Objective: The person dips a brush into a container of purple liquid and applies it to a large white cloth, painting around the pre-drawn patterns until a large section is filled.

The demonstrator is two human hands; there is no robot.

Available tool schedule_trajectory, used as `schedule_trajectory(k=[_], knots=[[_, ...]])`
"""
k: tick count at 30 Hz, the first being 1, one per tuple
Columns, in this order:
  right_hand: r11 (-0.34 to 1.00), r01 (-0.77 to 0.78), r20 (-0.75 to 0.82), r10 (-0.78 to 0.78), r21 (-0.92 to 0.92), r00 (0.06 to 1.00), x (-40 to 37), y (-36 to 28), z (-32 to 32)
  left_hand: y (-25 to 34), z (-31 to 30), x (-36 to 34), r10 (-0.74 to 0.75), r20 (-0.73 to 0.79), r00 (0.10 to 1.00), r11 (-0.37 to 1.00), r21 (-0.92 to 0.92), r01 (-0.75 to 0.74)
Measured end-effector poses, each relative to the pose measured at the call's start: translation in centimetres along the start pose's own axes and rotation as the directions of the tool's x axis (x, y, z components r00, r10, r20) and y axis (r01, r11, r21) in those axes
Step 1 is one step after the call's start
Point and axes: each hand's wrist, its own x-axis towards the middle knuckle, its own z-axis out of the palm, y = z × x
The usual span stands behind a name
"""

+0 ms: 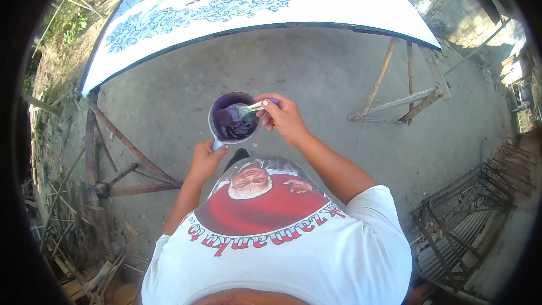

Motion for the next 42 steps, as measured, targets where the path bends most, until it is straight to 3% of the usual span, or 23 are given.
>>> schedule_trajectory(k=[4, 6, 11, 17, 22, 28, 33, 37, 42], knots=[[1.0, -0.016, -0.072, 0.017, 0.011, 0.997, 6.0, -2.2, 0.3, 2.2, -2.4, 7.8, 0.008, 0.081, 0.997, 0.998, 0.054, -0.013], [0.998, -0.006, -0.079, 0.01, 0.056, 0.997, 8.5, -3.1, 0.3, 2.9, -3.5, 11.2, 0.081, 0.12, 0.99, 0.993, 0.074, -0.09], [0.989, -0.037, -0.163, 0.06, 0.141, 0.985, 14.6, -4.6, -0.7, 5.6, -5.0, 18.3, 0.037, 0.168, 0.985, 0.998, 0.046, -0.046], [0.966, -0.063, -0.09, 0.088, 0.251, 0.992, 24.5, -7.0, -4.2, 8.6, -4.6, 25.8, -0.067, 0.144, 0.987, 0.997, -0.039, 0.073], [0.896, -0.087, -0.019, 0.106, 0.436, 0.994, 33.9, -10.4, -8.6, 11.8, -3.8, 31.5, -0.109, 0.015, 0.994, 0.987, -0.116, 0.11], [0.882, -0.062, -0.077, 0.11, 0.468, 0.991, 42.8, -13.6, -15.4, 11.4, -4.0, 33.4, -0.175, -0.106, 0.979, 0.959, -0.242, 0.145], [0.936, 0.038, -0.207, 0.038, 0.351, 0.978, 47.2, -13.1, -21.9, 10.7, -4.1, 31.1, -0.304, -0.199, 0.932, 0.917, -0.326, 0.229], [0.966, 0.046, -0.337, 0.045, 0.256, 0.94, 48.9, -12.4, -23.4, 7.9, -5.5, 30.2, -0.388, -0.234, 0.891, 0.896, -0.323, 0.306], [0.991, -0.018, -0.379, 0.069, 0.136, 0.923, 50.4, -11.9, -24.0, 6.8, -5.8, 29.7, -0.449, -0.26, 0.855, 0.874, -0.329, 0.359]])
